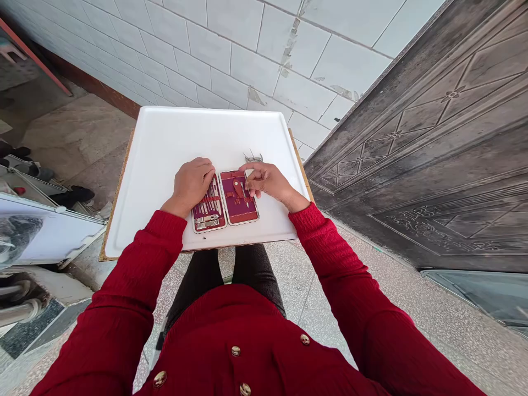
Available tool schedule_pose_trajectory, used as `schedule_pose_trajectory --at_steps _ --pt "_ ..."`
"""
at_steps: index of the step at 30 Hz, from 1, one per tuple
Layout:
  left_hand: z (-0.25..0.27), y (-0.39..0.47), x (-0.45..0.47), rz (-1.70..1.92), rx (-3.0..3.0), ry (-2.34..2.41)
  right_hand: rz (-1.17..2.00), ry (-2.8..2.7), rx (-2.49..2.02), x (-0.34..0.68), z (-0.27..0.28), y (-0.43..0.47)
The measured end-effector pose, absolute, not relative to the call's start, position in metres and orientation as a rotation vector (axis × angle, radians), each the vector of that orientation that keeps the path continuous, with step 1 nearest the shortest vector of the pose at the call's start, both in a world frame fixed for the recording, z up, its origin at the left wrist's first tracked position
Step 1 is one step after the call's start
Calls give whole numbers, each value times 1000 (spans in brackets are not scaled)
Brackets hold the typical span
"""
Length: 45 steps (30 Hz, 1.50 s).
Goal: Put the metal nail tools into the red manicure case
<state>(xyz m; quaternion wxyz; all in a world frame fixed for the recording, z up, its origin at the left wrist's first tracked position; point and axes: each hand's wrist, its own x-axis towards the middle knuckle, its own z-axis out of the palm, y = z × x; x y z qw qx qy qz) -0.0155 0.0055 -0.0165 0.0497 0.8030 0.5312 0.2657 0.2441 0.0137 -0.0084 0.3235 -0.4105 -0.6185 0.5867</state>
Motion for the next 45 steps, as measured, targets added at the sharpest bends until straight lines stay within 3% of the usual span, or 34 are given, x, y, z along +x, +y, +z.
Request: schedule_pose_trajectory --at_steps 36,45 --pt "-15 4 -14 811 2436 1615 1383 -1515 -1185 236 -18 13" --pt "-13 2 -14 791 2441 1622 1202 -1636 -1304 232 -19 11"
